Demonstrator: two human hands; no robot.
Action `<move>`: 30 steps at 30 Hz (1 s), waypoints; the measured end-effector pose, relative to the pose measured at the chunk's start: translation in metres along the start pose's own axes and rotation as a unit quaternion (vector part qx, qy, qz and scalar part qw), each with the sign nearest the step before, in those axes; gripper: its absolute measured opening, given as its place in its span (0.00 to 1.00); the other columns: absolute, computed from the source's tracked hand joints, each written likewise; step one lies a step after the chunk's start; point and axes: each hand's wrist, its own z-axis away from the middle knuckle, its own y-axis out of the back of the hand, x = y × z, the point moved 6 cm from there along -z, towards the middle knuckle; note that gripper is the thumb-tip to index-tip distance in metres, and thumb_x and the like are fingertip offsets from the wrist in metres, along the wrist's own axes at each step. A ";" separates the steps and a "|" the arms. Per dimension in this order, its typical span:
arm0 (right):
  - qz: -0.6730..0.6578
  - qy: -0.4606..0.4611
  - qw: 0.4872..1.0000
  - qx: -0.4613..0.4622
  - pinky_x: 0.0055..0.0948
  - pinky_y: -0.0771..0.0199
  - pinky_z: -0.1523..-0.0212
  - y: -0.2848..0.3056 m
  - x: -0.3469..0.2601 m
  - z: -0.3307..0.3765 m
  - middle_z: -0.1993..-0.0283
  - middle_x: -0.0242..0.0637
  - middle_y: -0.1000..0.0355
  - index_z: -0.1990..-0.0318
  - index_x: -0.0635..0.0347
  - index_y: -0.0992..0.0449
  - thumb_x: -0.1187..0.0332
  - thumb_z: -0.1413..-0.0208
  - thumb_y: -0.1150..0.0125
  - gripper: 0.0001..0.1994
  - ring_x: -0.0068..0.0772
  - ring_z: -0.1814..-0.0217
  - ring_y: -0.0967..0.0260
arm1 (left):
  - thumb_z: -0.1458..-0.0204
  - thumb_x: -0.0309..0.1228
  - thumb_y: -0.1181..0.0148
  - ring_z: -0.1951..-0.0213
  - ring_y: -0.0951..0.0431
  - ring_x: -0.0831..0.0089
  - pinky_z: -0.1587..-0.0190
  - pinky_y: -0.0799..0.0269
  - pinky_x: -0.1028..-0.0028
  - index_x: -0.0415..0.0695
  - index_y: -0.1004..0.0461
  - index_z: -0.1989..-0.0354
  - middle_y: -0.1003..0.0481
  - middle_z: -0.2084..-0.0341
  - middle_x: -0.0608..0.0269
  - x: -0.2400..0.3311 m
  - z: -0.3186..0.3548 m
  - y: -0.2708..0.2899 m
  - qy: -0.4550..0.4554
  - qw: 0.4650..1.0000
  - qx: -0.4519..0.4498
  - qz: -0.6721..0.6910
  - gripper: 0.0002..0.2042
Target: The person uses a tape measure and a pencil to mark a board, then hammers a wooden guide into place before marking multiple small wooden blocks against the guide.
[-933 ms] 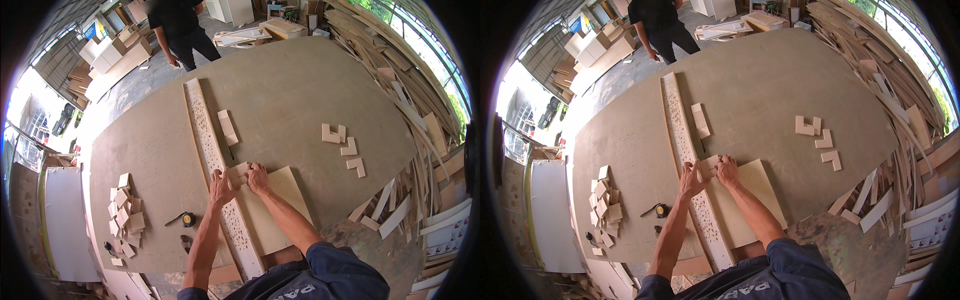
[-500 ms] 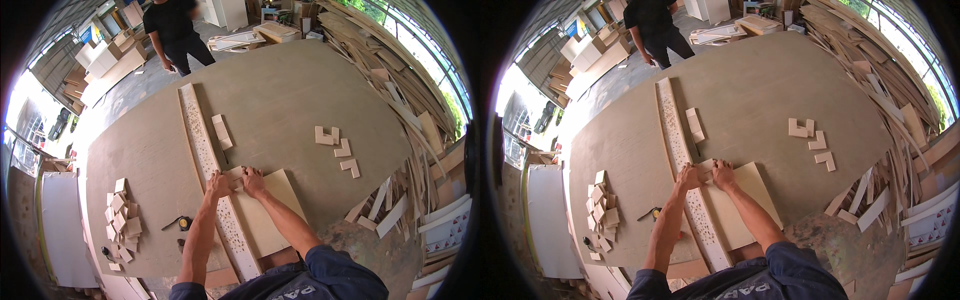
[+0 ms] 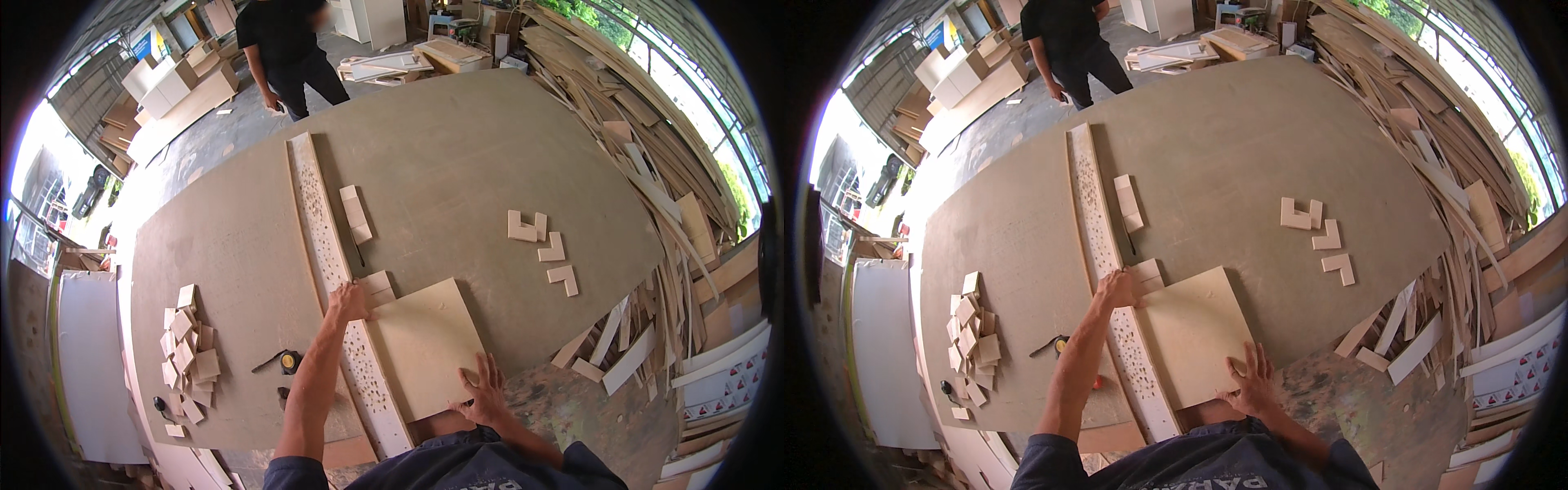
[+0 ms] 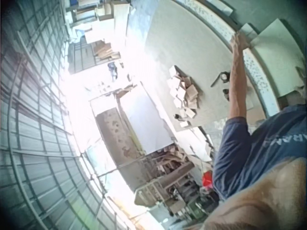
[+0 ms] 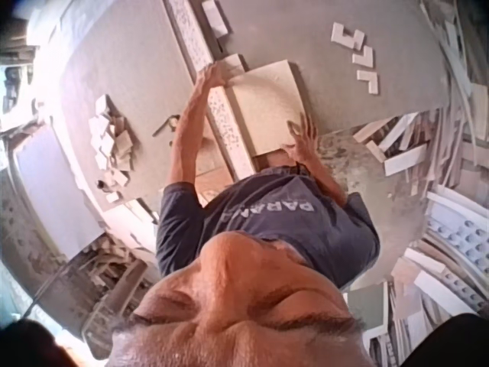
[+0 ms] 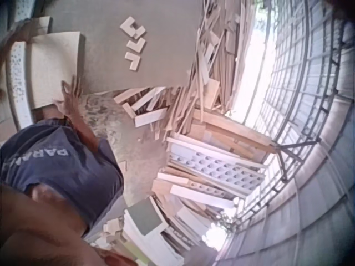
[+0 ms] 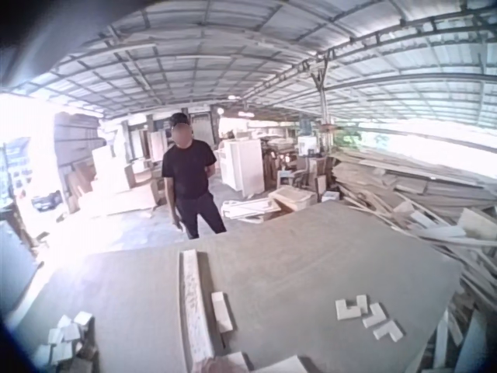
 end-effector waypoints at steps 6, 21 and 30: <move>0.015 0.083 0.996 0.000 0.77 0.55 0.35 -0.013 -0.003 0.003 0.20 0.53 0.63 0.36 0.48 0.28 0.40 0.58 0.28 0.41 0.80 0.22 0.73 | 0.75 0.53 0.17 0.46 0.22 0.52 0.45 0.23 0.60 0.31 0.31 0.44 0.23 0.50 0.43 -0.019 -0.001 -0.008 0.006 1.000 -0.003 0.006 0.51; 0.033 0.085 0.995 0.028 0.75 0.53 0.37 -0.010 -0.004 -0.023 0.21 0.49 0.57 0.40 0.50 0.24 0.52 0.66 0.20 0.40 0.81 0.23 0.70 | 0.76 0.51 0.16 0.48 0.20 0.50 0.46 0.24 0.59 0.32 0.31 0.45 0.21 0.53 0.45 -0.016 -0.010 0.022 0.035 0.999 -0.012 0.036 0.50; 0.033 0.093 0.994 0.046 0.73 0.50 0.38 -0.009 -0.004 -0.048 0.21 0.46 0.54 0.40 0.50 0.24 0.50 0.68 0.20 0.41 0.79 0.22 0.69 | 0.76 0.49 0.15 0.48 0.20 0.50 0.46 0.24 0.58 0.34 0.29 0.46 0.21 0.54 0.45 -0.028 -0.033 0.034 0.041 0.998 -0.004 0.041 0.47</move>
